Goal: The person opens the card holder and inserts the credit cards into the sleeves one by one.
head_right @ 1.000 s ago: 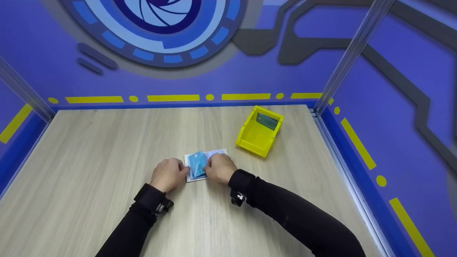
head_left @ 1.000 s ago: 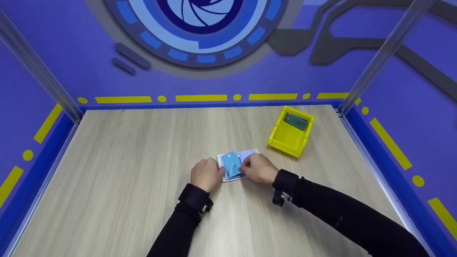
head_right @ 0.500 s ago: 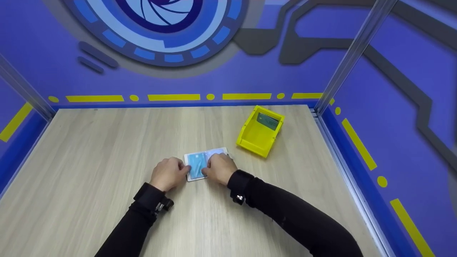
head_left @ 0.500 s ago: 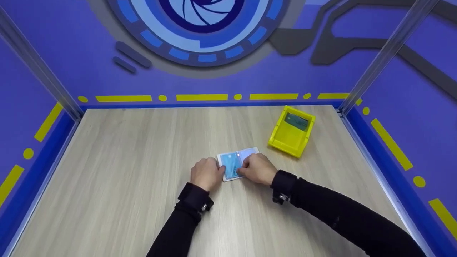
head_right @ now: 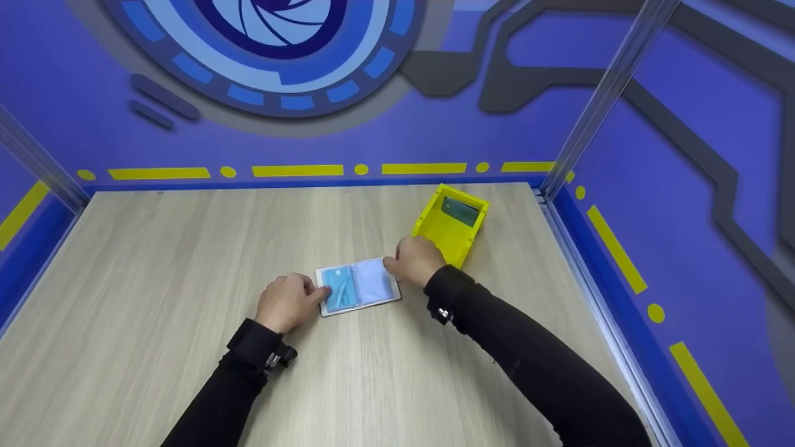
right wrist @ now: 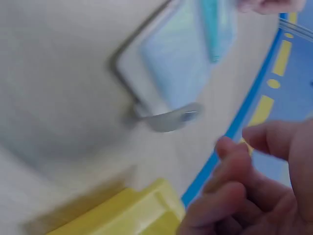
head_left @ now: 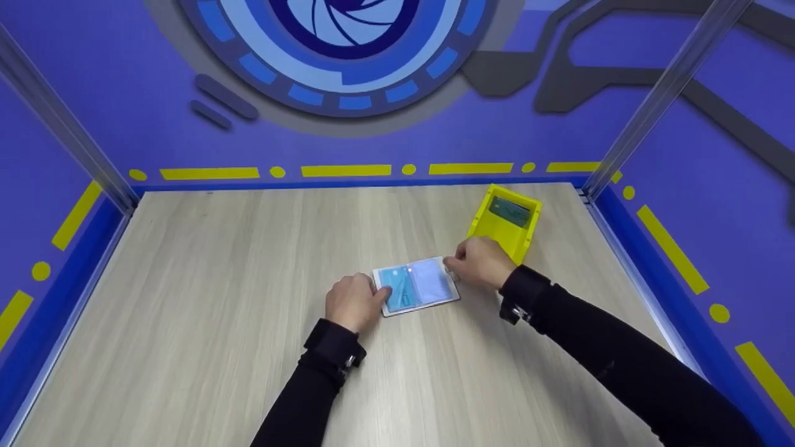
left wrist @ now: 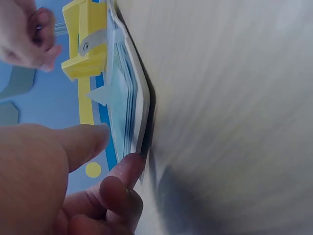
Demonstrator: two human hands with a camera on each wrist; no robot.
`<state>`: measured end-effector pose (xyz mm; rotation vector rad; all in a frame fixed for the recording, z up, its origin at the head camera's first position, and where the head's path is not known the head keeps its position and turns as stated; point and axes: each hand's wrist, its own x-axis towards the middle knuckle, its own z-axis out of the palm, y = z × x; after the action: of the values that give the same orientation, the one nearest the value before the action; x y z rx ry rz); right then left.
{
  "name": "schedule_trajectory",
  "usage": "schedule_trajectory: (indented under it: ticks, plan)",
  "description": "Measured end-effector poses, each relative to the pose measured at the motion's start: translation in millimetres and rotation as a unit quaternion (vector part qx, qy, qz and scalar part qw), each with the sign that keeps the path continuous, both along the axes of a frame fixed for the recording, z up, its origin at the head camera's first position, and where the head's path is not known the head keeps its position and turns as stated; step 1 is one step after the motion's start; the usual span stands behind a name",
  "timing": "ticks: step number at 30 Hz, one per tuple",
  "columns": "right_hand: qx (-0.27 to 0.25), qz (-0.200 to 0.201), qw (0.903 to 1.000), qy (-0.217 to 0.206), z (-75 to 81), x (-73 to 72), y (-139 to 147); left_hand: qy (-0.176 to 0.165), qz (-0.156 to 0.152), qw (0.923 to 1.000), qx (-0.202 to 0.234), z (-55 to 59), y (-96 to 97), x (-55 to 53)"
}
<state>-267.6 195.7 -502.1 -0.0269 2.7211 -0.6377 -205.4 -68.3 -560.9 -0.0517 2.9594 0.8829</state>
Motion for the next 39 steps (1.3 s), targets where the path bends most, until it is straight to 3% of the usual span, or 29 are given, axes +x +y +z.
schedule_trajectory:
  ticks: [5,9,21,25,29,34,39]
  plan:
    - [0.055,0.021,0.998,-0.023,-24.5,2.3,4,-0.008,-0.005,0.9999,0.006,-2.1,3.6,1.7]
    - [0.057,0.022,0.998,-0.019,-30.0,2.3,11,-0.016,-0.005,0.9998,0.009,-2.0,6.1,2.1]
    - [0.005,0.025,0.9996,-0.008,-22.1,14.3,45,0.002,-0.016,0.9998,0.014,-1.9,4.6,2.5]
    - [0.0,0.034,0.9994,0.005,-17.1,17.5,50,-0.005,-0.013,0.9998,0.015,-2.3,4.6,3.3]
    - [-0.022,0.049,0.9985,-0.013,-8.9,18.5,53,-0.013,-0.013,0.9997,0.015,-2.6,6.6,3.9]
    - [-0.05,0.075,0.9944,-0.057,7.7,17.7,56,-0.016,-0.054,0.998,0.027,-2.2,10.7,4.4]
    - [-0.081,0.101,0.991,-0.034,21.4,14.4,35,-0.016,-0.084,0.9959,0.031,-1.8,10.1,4.5]
